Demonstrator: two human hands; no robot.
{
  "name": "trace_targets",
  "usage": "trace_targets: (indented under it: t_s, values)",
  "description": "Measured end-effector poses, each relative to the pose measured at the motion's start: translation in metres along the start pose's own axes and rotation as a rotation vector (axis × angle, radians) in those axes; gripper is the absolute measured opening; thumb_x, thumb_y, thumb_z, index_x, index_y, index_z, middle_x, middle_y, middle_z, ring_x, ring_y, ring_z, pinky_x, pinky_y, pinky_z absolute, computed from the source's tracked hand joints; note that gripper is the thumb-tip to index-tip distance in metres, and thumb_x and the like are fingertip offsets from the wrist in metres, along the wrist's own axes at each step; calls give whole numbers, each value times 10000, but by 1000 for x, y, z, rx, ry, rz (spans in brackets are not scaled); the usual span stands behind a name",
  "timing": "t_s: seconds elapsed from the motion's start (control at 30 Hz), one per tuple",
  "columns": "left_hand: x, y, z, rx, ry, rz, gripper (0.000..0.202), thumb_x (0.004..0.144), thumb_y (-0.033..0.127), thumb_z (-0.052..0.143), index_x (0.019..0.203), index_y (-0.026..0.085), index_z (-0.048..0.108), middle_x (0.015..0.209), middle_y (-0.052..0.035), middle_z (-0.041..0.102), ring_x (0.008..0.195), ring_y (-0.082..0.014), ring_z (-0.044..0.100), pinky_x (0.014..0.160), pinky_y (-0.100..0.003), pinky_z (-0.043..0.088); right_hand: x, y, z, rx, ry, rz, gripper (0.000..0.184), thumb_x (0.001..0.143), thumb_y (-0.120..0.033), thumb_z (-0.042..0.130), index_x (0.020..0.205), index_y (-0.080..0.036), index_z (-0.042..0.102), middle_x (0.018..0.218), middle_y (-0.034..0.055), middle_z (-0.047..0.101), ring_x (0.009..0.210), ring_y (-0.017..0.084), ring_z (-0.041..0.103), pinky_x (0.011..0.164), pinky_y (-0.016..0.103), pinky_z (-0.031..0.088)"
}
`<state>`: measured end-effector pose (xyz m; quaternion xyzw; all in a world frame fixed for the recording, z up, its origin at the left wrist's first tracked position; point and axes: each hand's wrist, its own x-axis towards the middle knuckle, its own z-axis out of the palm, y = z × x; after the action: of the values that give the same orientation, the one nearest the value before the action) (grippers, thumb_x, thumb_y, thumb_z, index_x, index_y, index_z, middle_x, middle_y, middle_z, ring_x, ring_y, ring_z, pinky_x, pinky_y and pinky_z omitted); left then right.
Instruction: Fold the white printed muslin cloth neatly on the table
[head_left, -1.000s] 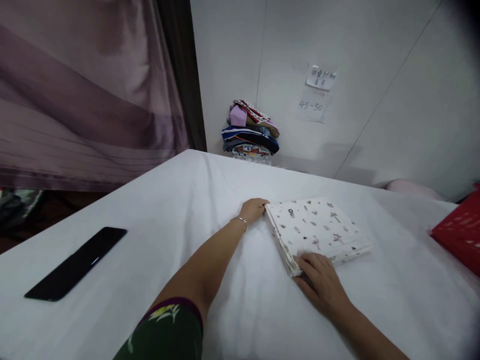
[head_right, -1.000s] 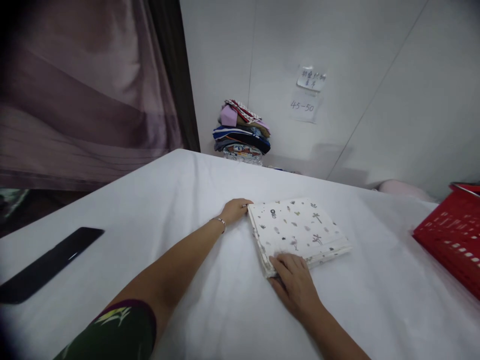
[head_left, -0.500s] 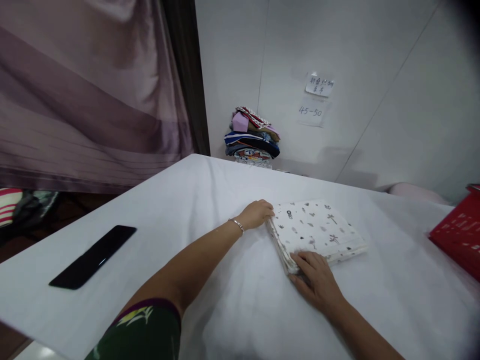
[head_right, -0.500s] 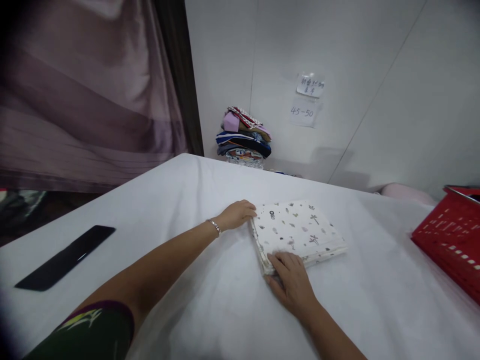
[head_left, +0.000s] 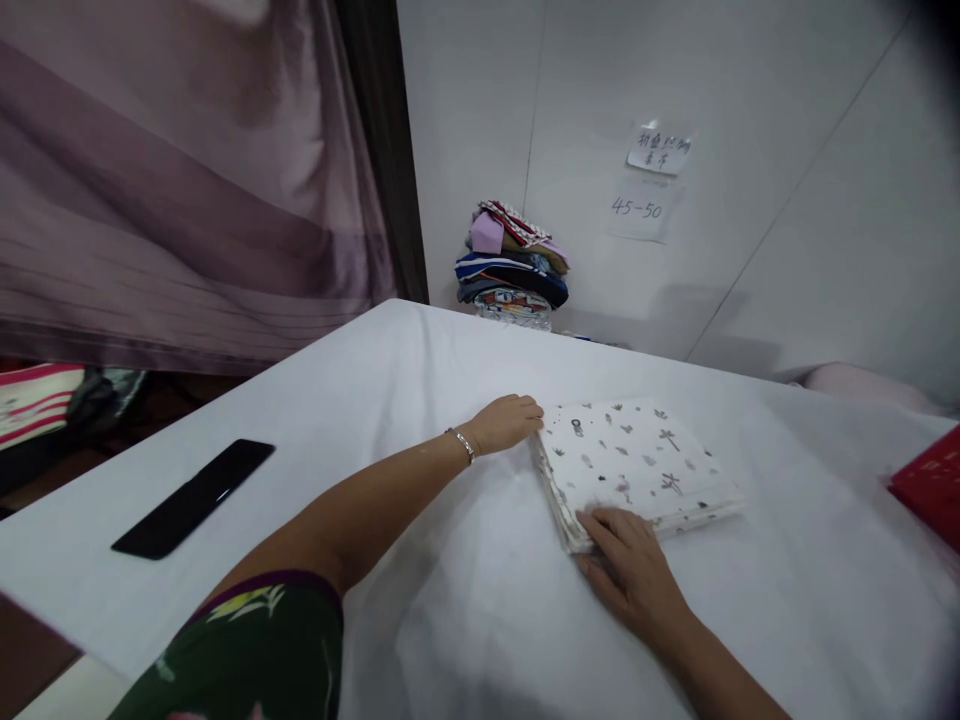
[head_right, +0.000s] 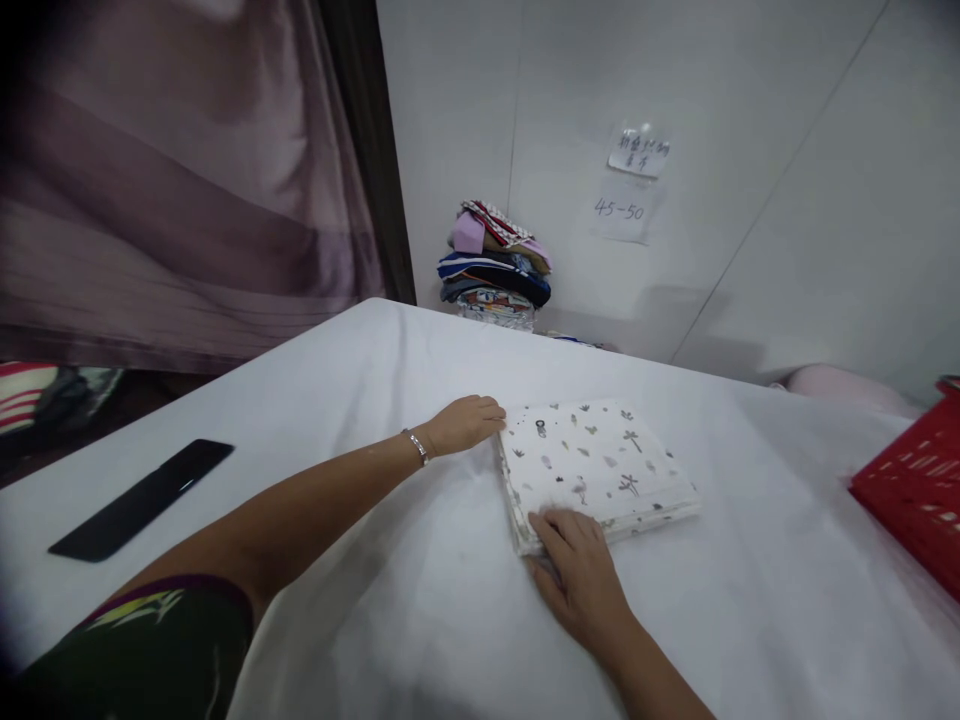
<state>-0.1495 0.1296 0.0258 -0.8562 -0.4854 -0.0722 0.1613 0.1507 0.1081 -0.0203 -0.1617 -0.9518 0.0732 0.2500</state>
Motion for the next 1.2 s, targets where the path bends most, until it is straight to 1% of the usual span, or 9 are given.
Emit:
trace_targets:
  t_s: [0.2, 0.37, 0.57, 0.7, 0.83, 0.87, 0.93, 1.07, 1.2]
  values:
    - [-10, 4, 10, -12, 25, -33, 203, 858, 126, 449, 947, 193, 618, 1063, -42, 624, 957, -172, 518, 736, -295, 389, 0, -1, -2, -1, -17, 4, 445, 845, -225, 503, 1288, -219, 459, 1095, 103, 553, 1003, 244, 512, 807, 405, 434]
    - [-9, 12, 8, -95, 58, 3, 290, 862, 116, 433, 1079, 226, 591, 1161, -42, 601, 1109, -180, 477, 860, -320, 374, 2, -3, -3, -9, -41, 11, 443, 840, -212, 504, 1281, -230, 472, 1091, 101, 547, 1000, 243, 508, 797, 398, 428]
    - [-9, 22, 16, -225, 43, -68, 276, 869, 139, 437, 1034, 247, 630, 1133, -29, 632, 1112, -180, 495, 901, -345, 376, 3, -4, -3, -28, -49, 22, 380, 849, -181, 481, 1224, -237, 513, 1071, 98, 550, 982, 236, 510, 786, 393, 424]
    - [-12, 20, 24, -397, 145, -243, 287, 840, 155, 475, 1081, 230, 612, 1162, -32, 620, 1114, -177, 497, 953, -352, 380, 2, -4, -2, -24, -38, 12, 391, 849, -170, 479, 1234, -240, 500, 1078, 100, 548, 989, 239, 506, 794, 399, 424]
    - [-16, 7, 28, -568, 260, -658, 313, 821, 194, 504, 1118, 207, 602, 1134, -45, 631, 1082, -185, 521, 974, -364, 401, 2, -3, -1, -27, -32, 9, 399, 844, -167, 490, 1237, -237, 495, 1089, 100, 544, 1002, 244, 503, 799, 406, 423]
    - [-16, 4, 28, -606, 258, -729, 320, 815, 204, 513, 1121, 209, 604, 1142, -45, 627, 1093, -189, 519, 976, -364, 405, 2, -3, -1, -28, -29, 10, 399, 842, -166, 491, 1236, -236, 497, 1089, 99, 544, 1002, 243, 505, 797, 404, 424]
    - [-14, -1, 28, -681, 222, -768, 355, 800, 210, 530, 1149, 216, 596, 1191, -42, 602, 1134, -190, 503, 992, -354, 402, 2, -3, 0, -28, -26, 10, 401, 840, -167, 491, 1235, -236, 499, 1091, 98, 546, 999, 241, 509, 793, 400, 427]
    - [-6, -3, 29, -777, 113, -688, 427, 794, 158, 501, 1213, 215, 560, 1287, -37, 539, 1199, -173, 467, 1045, -323, 354, 1, -3, 0, -28, -30, 13, 408, 837, -173, 494, 1240, -240, 502, 1094, 94, 550, 1001, 236, 514, 798, 396, 431]
    - [3, -7, 30, -798, 24, -662, 399, 823, 138, 430, 1185, 196, 588, 1277, -42, 553, 1182, -167, 492, 1050, -315, 343, 1, -3, 1, -30, -35, 17, 406, 840, -165, 487, 1239, -235, 502, 1094, 94, 551, 1010, 235, 510, 806, 399, 428]
